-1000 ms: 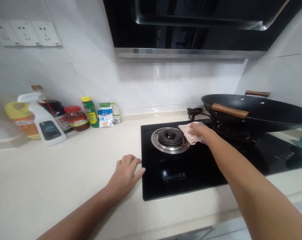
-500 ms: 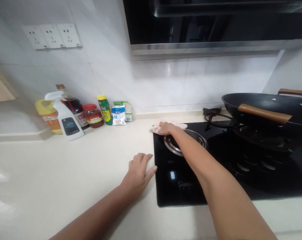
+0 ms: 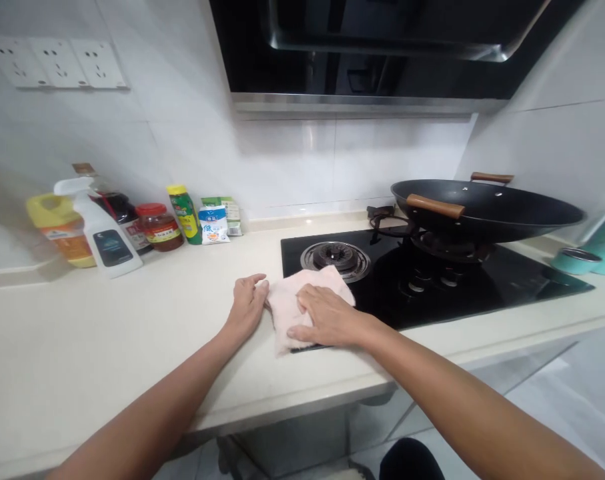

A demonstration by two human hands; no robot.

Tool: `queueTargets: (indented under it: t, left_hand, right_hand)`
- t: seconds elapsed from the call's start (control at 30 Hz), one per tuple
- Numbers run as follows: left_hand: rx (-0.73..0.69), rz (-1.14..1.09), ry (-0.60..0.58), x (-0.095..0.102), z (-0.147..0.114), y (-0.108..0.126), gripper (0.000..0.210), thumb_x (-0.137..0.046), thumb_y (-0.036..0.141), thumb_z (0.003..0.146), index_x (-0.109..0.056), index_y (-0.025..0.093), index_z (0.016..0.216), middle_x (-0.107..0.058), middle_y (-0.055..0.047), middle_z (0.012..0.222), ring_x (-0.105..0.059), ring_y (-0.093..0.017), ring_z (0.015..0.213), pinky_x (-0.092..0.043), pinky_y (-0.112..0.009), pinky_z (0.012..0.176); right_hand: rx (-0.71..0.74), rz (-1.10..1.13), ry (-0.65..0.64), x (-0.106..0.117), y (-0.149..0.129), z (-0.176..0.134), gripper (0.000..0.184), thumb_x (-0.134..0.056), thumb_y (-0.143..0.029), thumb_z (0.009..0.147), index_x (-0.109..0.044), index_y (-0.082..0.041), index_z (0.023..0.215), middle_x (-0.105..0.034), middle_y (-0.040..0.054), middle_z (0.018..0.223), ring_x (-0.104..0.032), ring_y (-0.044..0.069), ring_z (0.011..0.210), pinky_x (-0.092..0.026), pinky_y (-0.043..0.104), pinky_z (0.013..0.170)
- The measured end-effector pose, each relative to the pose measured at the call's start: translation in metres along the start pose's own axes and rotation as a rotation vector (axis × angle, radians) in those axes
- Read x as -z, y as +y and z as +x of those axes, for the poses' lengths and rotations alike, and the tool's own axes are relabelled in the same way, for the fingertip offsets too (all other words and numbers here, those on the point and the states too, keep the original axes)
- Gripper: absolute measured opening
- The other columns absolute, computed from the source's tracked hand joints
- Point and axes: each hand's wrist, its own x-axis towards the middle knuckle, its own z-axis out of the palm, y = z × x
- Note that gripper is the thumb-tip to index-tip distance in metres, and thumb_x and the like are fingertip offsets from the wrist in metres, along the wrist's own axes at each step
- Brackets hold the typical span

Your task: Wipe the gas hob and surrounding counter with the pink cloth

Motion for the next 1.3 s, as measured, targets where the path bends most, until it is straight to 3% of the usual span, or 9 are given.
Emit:
queueTargets:
  t: [0.1, 0.23, 0.33, 0.47, 0.63, 0.77, 0.93, 1.1, 1.3]
  left_hand:
    - [-0.008, 0.033, -0.037, 0.002, -0.003, 0.005, 0.041, -0.04, 0.046, 0.1, -0.064, 0.019, 0.12, -0.051, -0.011, 0.112, -0.05, -0.027, 0.116, -0.041, -0.047, 0.108]
    - [-0.009, 0.058, -0.063, 0.002, -0.006, 0.01, 0.042, -0.04, 0.048, 0.099, -0.068, 0.02, 0.116, -0.053, -0.011, 0.109, -0.051, -0.028, 0.115, -0.042, -0.048, 0.106]
    - [0.0, 0.088, -0.078, 0.0, -0.007, 0.013, 0.042, -0.042, 0.05, 0.098, -0.069, 0.023, 0.116, -0.054, -0.011, 0.108, -0.052, -0.031, 0.114, -0.041, -0.053, 0.104]
    - [-0.002, 0.116, -0.081, 0.001, -0.008, 0.015, 0.042, -0.045, 0.051, 0.097, -0.069, 0.025, 0.118, -0.055, -0.01, 0.11, -0.052, -0.031, 0.115, -0.041, -0.053, 0.105]
    - [-0.004, 0.12, -0.07, 0.003, -0.006, 0.013, 0.043, -0.043, 0.051, 0.098, -0.067, 0.025, 0.122, -0.056, -0.01, 0.11, -0.053, -0.029, 0.114, -0.041, -0.051, 0.106]
    - [-0.011, 0.117, -0.067, 0.004, -0.003, 0.01, 0.045, -0.042, 0.052, 0.097, -0.067, 0.024, 0.122, -0.058, -0.01, 0.111, -0.052, -0.03, 0.116, -0.04, -0.051, 0.107]
    - [-0.036, 0.114, -0.093, 0.004, 0.002, 0.007, 0.048, -0.038, 0.053, 0.097, -0.071, 0.024, 0.116, -0.064, -0.009, 0.109, -0.053, -0.029, 0.114, -0.039, -0.048, 0.108]
    - [-0.055, 0.119, -0.134, 0.004, 0.001, 0.005, 0.046, -0.04, 0.054, 0.096, -0.072, 0.026, 0.114, -0.066, -0.008, 0.11, -0.053, -0.029, 0.117, -0.038, -0.05, 0.11]
    - [-0.109, 0.084, -0.154, 0.008, -0.01, 0.023, 0.041, -0.048, 0.049, 0.095, -0.069, 0.024, 0.119, -0.06, -0.011, 0.128, -0.05, -0.027, 0.129, -0.039, -0.046, 0.113]
  right_hand:
    - [-0.121, -0.034, 0.06, 0.011, 0.015, -0.05, 0.036, -0.061, -0.056, 0.088, -0.045, -0.023, 0.088, -0.058, 0.0037, 0.1, -0.053, 0.02, 0.089, -0.04, 0.032, 0.078]
    - [-0.41, -0.189, 0.128, 0.027, 0.07, -0.085, 0.036, -0.049, -0.058, 0.093, -0.047, -0.022, 0.091, -0.061, 0.0059, 0.101, -0.057, 0.022, 0.086, -0.037, 0.033, 0.074]
    - [-0.565, -0.239, 0.115, 0.033, 0.101, -0.08, 0.042, -0.048, -0.059, 0.093, -0.05, -0.02, 0.108, -0.065, 0.0097, 0.108, -0.061, 0.026, 0.097, -0.039, 0.034, 0.078]
    - [-0.695, -0.301, 0.142, 0.027, 0.095, -0.046, 0.055, -0.044, -0.057, 0.095, -0.048, -0.011, 0.125, -0.062, 0.0217, 0.125, -0.057, 0.035, 0.117, -0.039, 0.041, 0.093]
    - [-0.599, -0.295, 0.122, 0.007, 0.042, -0.023, 0.056, -0.042, -0.058, 0.096, -0.05, -0.013, 0.128, -0.059, 0.0207, 0.131, -0.052, 0.037, 0.123, -0.036, 0.049, 0.1]
    - [-0.354, -0.24, 0.114, -0.015, -0.021, -0.027, 0.052, -0.042, -0.06, 0.096, -0.054, -0.018, 0.124, -0.061, 0.0148, 0.127, -0.052, 0.033, 0.118, -0.037, 0.048, 0.1]
    - [-0.056, -0.183, 0.267, -0.047, -0.082, -0.043, 0.039, -0.057, -0.052, 0.092, -0.057, -0.02, 0.114, -0.063, 0.01, 0.117, -0.052, 0.029, 0.114, -0.037, 0.046, 0.101]
    - [-0.085, -0.077, 0.315, -0.038, -0.056, -0.073, 0.036, -0.063, -0.048, 0.091, -0.059, -0.023, 0.117, -0.062, 0.0072, 0.129, -0.052, 0.025, 0.123, -0.029, 0.048, 0.112]
    - [-0.376, -0.105, 0.295, -0.009, 0.008, -0.128, 0.04, -0.058, -0.049, 0.092, -0.061, -0.028, 0.126, -0.053, 0.0088, 0.147, -0.041, 0.031, 0.14, -0.017, 0.062, 0.117]
